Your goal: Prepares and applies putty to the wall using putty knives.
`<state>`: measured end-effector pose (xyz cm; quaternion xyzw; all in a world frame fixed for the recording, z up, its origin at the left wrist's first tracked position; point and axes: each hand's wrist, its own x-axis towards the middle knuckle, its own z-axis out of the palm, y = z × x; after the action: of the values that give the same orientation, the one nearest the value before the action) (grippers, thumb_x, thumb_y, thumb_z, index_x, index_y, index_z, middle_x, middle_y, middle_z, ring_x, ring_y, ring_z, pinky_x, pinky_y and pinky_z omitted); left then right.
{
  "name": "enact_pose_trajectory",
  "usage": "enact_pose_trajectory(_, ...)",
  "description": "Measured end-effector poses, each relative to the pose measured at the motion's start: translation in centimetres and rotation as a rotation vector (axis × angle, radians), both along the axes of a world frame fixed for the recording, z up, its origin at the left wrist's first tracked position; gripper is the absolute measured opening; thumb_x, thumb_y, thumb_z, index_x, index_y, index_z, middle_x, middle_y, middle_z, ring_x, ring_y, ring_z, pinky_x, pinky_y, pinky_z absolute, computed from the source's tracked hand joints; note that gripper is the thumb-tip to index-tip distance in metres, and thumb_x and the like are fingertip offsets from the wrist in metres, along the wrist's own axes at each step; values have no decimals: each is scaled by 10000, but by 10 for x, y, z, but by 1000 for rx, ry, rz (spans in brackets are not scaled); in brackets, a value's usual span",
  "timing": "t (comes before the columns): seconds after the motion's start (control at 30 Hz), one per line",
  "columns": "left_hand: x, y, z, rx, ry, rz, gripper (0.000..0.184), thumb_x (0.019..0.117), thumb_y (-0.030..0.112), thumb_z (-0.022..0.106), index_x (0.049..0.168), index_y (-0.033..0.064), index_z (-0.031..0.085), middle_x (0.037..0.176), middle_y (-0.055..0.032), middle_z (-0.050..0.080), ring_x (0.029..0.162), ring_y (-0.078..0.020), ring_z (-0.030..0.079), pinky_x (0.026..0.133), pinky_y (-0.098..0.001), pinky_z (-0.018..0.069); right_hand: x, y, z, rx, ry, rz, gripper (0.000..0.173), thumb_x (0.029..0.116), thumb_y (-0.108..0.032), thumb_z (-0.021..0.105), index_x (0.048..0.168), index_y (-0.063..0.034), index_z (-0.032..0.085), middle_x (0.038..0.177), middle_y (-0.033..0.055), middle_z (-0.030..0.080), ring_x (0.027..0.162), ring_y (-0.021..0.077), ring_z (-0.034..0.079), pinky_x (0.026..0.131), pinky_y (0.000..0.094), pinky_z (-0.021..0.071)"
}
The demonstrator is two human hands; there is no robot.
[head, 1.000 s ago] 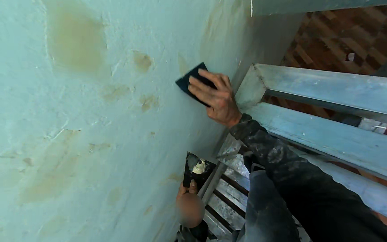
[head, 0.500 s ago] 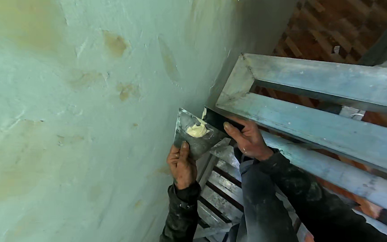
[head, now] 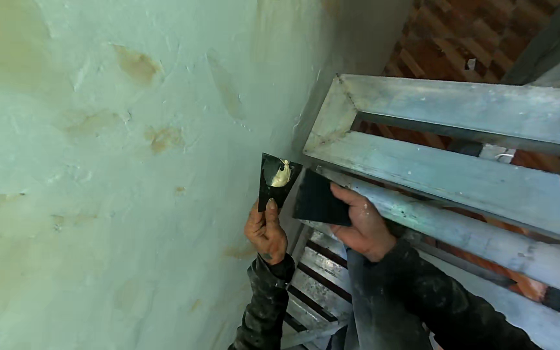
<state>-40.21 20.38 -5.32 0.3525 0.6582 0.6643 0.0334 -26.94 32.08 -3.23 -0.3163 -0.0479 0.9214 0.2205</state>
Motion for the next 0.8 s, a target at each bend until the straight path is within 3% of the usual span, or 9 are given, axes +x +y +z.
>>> enact_pose_trajectory(0.2, 4, 5, -9, 0, 228, -25, 205, 1028, 112, 577, 1142, 53, 738, 965, 73, 759, 810, 13, 687, 726, -204, 588, -18, -9, 10, -85, 18, -66, 259, 1106, -190, 404, 1205, -13, 566, 1026, 160, 684, 893, 218, 714, 772, 369, 627)
enact_pose_trajectory(0.27, 4, 5, -10, -20, 288, -38, 211, 1025, 71, 553, 1113, 9, 734, 950, 48, 757, 824, 21, 681, 751, -196, 580, -22, -10, 8, -48, 10, -87, 252, 1105, -191, 415, 1196, -19, 575, 1031, 151, 687, 909, 213, 710, 798, 372, 620)
enact_pose_trajectory(0.4, -5, 2, -9, -56, 360, -77, 223, 1032, 59, 547, 1141, -12, 728, 1041, -10, 765, 974, -32, 709, 896, -258, 592, -28, -5, 3, 46, -4, -109, 246, 1102, -192, 432, 1225, -39, 580, 1062, 136, 692, 959, 215, 706, 853, 392, 612)
enact_pose_trajectory(0.53, -11, -16, -7, -183, 356, -61, 240, 1022, 53, 540, 1109, -102, 701, 982, -85, 760, 934, -48, 717, 880, -261, 595, -33, 11, -2, 188, 22, -148, 261, 1090, -242, 474, 1249, -79, 602, 1112, 111, 703, 1014, 213, 706, 899, 422, 603)
enact_pose_trajectory(0.6, -10, -26, -9, -181, 241, 11, 197, 1006, 28, 554, 1082, -92, 691, 949, -41, 756, 878, -47, 722, 828, -263, 615, -34, 22, -3, 329, 24, -175, 255, 1082, -257, 495, 1234, -96, 623, 1113, 93, 712, 1019, 204, 708, 904, 432, 602)
enact_pose_trajectory(0.67, -8, -32, -5, -139, 67, 89, 160, 1000, 5, 543, 1066, -17, 687, 906, 16, 750, 809, -77, 729, 755, -292, 637, -32, 33, -8, 596, 4, -210, 247, 1078, -236, 498, 1197, -91, 659, 1081, 69, 720, 996, 178, 708, 887, 411, 609)
enact_pose_trajectory(0.8, -3, -21, 30, -41, -323, 76, 211, 1004, -7, 477, 1060, 28, 678, 865, -21, 759, 752, -132, 740, 685, -337, 644, -24, 46, -17, 1311, -191, -374, 195, 1056, -135, 524, 1111, -58, 695, 890, -69, 702, 776, -11, 655, 710, 206, 584)
